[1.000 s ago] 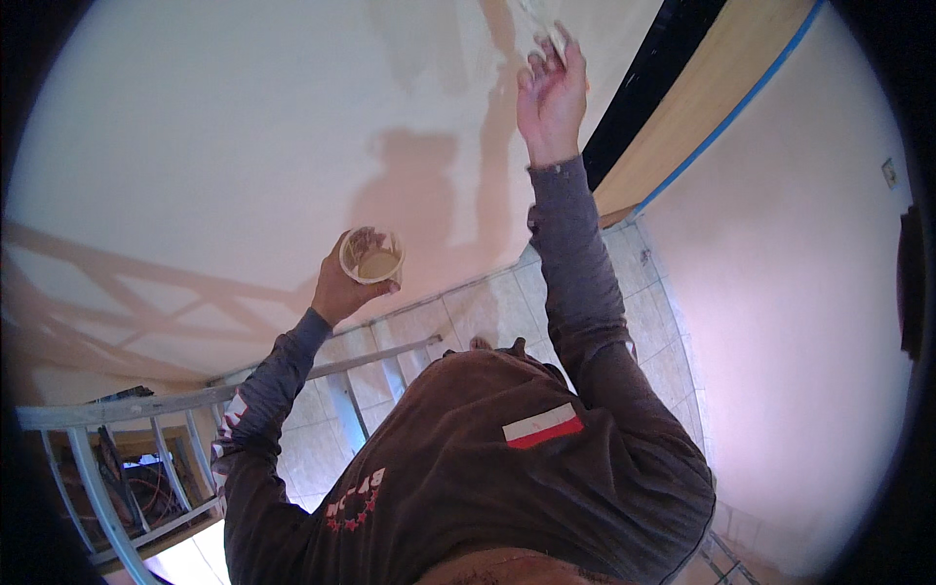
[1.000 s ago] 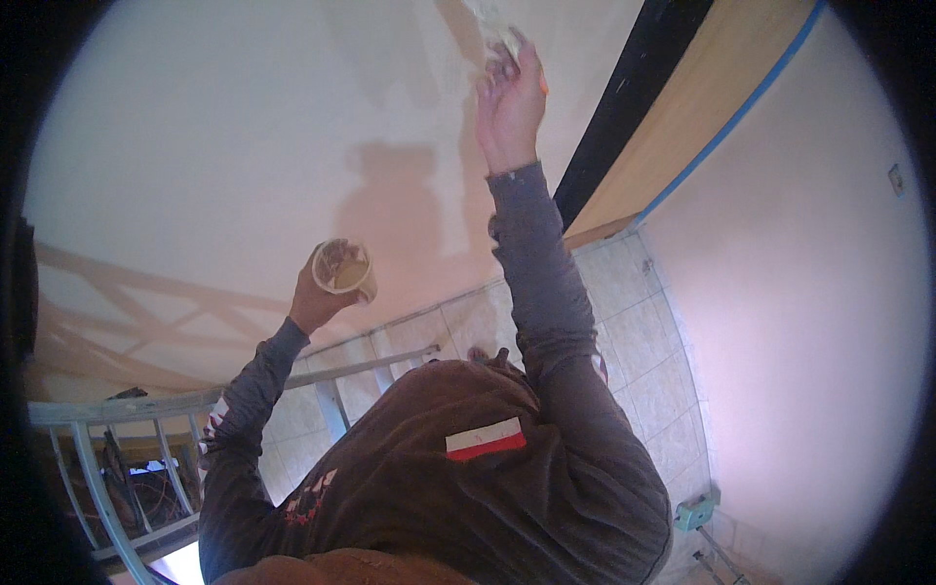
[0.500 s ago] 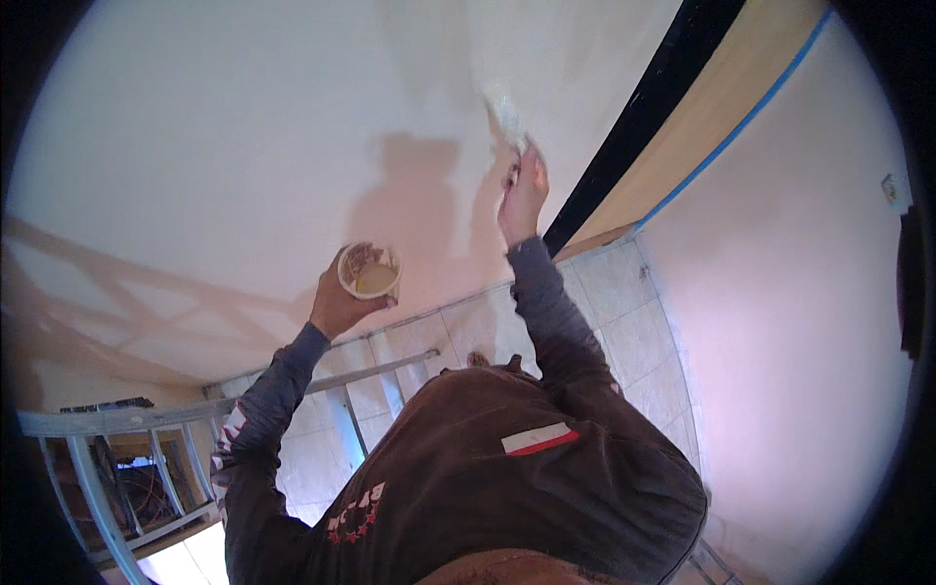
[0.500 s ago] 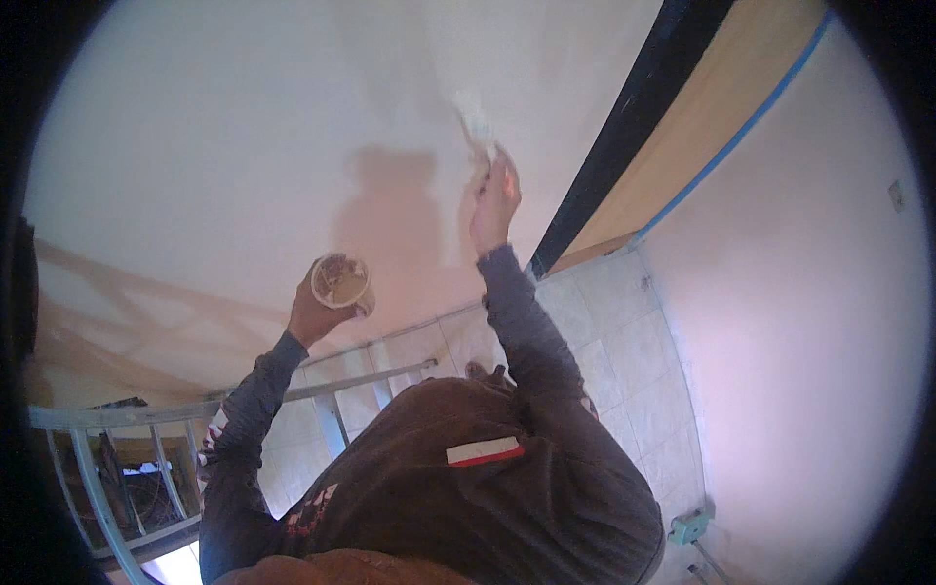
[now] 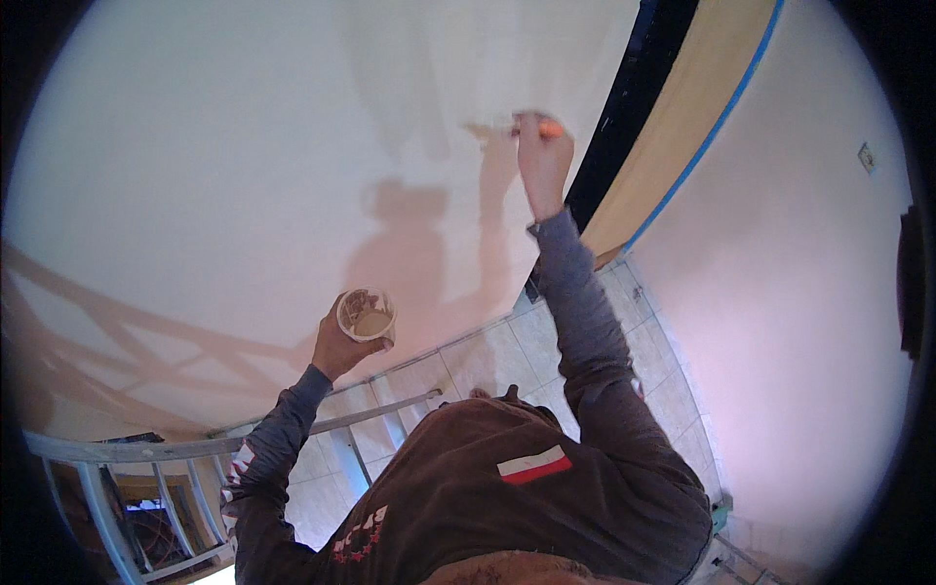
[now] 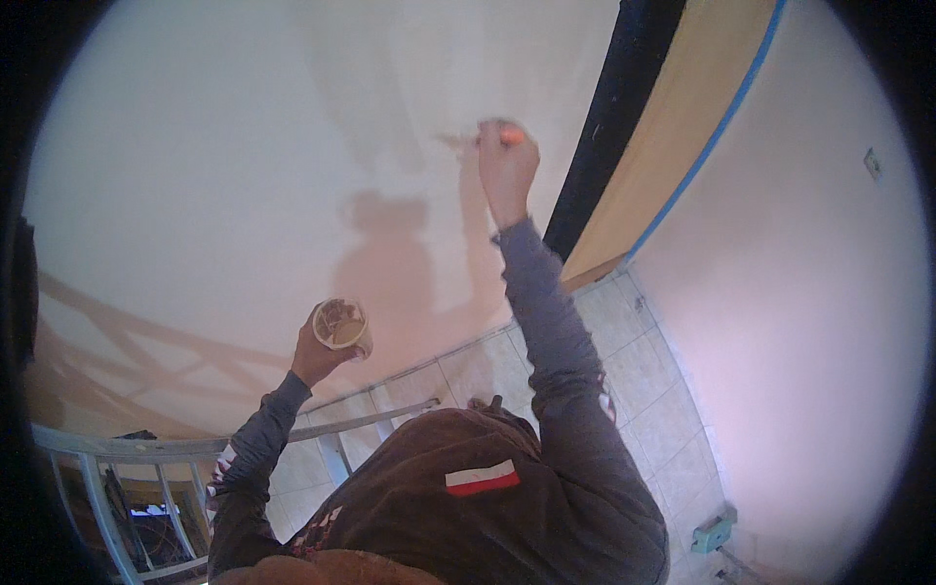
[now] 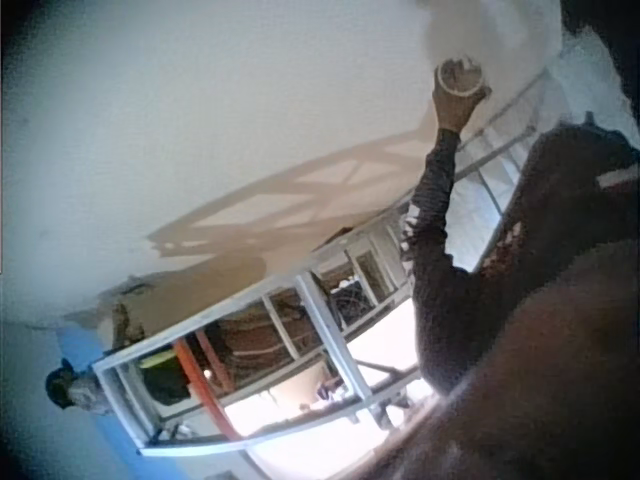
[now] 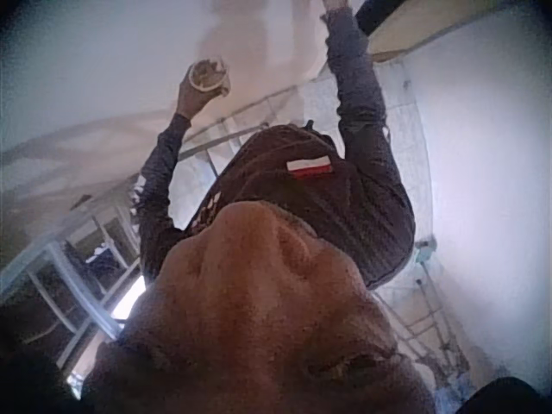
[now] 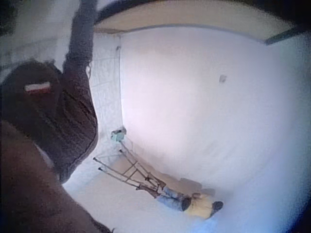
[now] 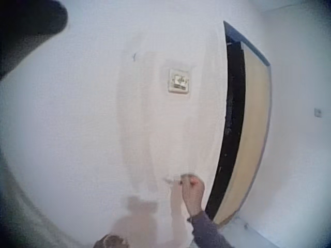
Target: The person stands on a ladder and uses a small brush to apply white paint to the ceiling. They repeatedly dip the brush into a small container and spread the paint in short strokes across the ceiling surface.
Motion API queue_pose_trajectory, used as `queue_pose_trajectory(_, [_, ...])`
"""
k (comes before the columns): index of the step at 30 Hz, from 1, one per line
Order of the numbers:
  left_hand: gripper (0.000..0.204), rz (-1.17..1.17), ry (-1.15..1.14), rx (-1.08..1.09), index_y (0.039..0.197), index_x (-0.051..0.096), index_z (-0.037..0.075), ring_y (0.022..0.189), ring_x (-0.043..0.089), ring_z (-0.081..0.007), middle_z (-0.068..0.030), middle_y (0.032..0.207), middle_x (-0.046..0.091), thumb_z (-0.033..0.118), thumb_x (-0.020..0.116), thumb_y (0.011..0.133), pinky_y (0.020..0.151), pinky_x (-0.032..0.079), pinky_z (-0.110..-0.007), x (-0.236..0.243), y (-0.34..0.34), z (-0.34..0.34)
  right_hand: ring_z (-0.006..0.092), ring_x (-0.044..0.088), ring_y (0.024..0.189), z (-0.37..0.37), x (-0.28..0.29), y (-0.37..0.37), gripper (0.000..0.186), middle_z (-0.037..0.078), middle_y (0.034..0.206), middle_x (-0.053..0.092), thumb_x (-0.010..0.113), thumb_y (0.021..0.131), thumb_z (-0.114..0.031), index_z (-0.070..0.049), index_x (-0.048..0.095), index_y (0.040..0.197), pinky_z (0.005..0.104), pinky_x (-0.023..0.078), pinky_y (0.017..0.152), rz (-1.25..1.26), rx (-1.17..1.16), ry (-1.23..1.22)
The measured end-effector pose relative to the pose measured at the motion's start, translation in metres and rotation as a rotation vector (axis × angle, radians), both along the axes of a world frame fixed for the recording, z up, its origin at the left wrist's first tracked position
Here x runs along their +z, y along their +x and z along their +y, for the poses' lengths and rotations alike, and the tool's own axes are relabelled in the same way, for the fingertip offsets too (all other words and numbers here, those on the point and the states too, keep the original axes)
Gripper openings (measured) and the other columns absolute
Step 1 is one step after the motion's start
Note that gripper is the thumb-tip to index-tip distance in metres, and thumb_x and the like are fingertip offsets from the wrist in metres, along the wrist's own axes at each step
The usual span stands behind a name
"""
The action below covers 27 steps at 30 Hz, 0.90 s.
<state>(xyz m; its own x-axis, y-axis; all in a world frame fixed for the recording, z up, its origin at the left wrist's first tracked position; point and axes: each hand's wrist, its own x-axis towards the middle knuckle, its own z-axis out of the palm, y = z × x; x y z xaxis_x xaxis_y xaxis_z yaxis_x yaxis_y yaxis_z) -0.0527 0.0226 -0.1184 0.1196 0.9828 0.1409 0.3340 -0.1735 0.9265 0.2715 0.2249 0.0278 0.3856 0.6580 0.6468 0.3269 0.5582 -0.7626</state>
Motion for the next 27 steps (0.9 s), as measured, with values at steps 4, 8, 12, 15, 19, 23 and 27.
queue_pose_trajectory(4, [0.084, -0.047, 0.031, -0.003, 0.132, 0.052, 0.001, 0.12, 0.064, -0.0222, -0.0123, 0.127, 0.067, 0.018, 0.098, 0.063, 0.105, 0.051, -0.037, -0.005, -0.001, 0.003, 0.014, 0.066, 0.059, 0.025, 0.107, -0.003, 0.032, 0.01, 0.06, 0.069, 0.063, 0.093, -0.024, 0.004, 0.075, 0.083, 0.0314, 0.049, 0.059, -0.097, -0.072, 0.254])
queue_pose_trajectory(8, [0.083, -0.041, 0.029, -0.005, 0.131, 0.053, 0.001, 0.119, 0.065, -0.0217, -0.0126, 0.127, 0.067, 0.018, 0.097, 0.063, 0.104, 0.052, -0.037, -0.005, -0.002, 0.0, 0.0119, 0.065, 0.069, 0.027, 0.185, -0.007, 0.026, 0.006, 0.081, 0.072, 0.06, 0.1, -0.021, 0.001, 0.074, 0.099, 0.0284, 0.049, 0.063, -0.064, 0.004, 0.313])
queue_pose_trajectory(12, [0.082, -0.022, 0.027, 0.006, 0.133, 0.053, 0.002, 0.12, 0.063, -0.022, -0.0112, 0.129, 0.066, 0.015, 0.096, 0.065, 0.106, 0.051, -0.038, -0.005, -0.004, 0.0, 0.0133, 0.068, 0.073, 0.025, 0.161, -0.007, 0.024, 0.006, 0.08, 0.073, 0.06, 0.099, -0.016, 0.002, 0.074, 0.092, 0.0305, 0.052, 0.067, 0.081, 0.101, 0.494])
queue_pose_trajectory(15, [0.083, -0.03, 0.057, 0.001, 0.133, 0.053, 0.001, 0.119, 0.064, -0.0221, -0.0122, 0.127, 0.067, 0.017, 0.097, 0.064, 0.106, 0.051, -0.038, -0.005, -0.004, 0.004, 0.0102, 0.066, 0.082, 0.028, 0.087, -0.004, 0.021, 0.002, 0.088, 0.073, 0.057, 0.103, -0.015, 0.0, 0.072, 0.104, 0.0283, 0.053, 0.074, 0.106, 0.084, 0.447])
queue_pose_trajectory(19, [0.084, 0.001, 0.054, 0.013, 0.133, 0.052, 0.0, 0.119, 0.064, -0.0223, -0.0126, 0.126, 0.067, 0.017, 0.097, 0.064, 0.106, 0.051, -0.038, -0.003, -0.004, 0.003, 0.0062, 0.061, 0.077, 0.015, -0.028, -0.006, 0.026, -0.001, 0.087, 0.071, 0.054, 0.106, -0.017, 0.0, 0.072, 0.112, 0.0238, 0.048, 0.072, 0.199, 0.067, 0.194])
queue_pose_trajectory(23, [0.085, -0.043, 0.039, 0.007, 0.134, 0.05, 0.0, 0.121, 0.063, -0.0225, -0.0125, 0.129, 0.065, 0.014, 0.096, 0.064, 0.106, 0.051, -0.038, -0.008, -0.006, 0.001, 0.0074, 0.062, 0.076, -0.009, -0.123, -0.009, 0.024, 0.0, 0.088, 0.071, 0.055, 0.105, -0.016, 0.0, 0.072, 0.111, 0.0238, 0.047, 0.068, 0.282, 0.024, 0.062])
queue_pose_trajectory(27, [0.087, -0.071, 0.052, -0.008, 0.135, 0.05, 0.0, 0.122, 0.063, -0.0224, -0.0124, 0.131, 0.065, 0.014, 0.097, 0.063, 0.106, 0.051, -0.038, -0.012, -0.008, 0.005, 0.0086, 0.062, 0.074, -0.021, -0.164, 0.003, 0.021, 0.001, 0.083, 0.072, 0.058, 0.101, -0.014, 0.0, 0.074, 0.103, 0.0256, 0.047, 0.064, 0.308, -0.013, -0.007])
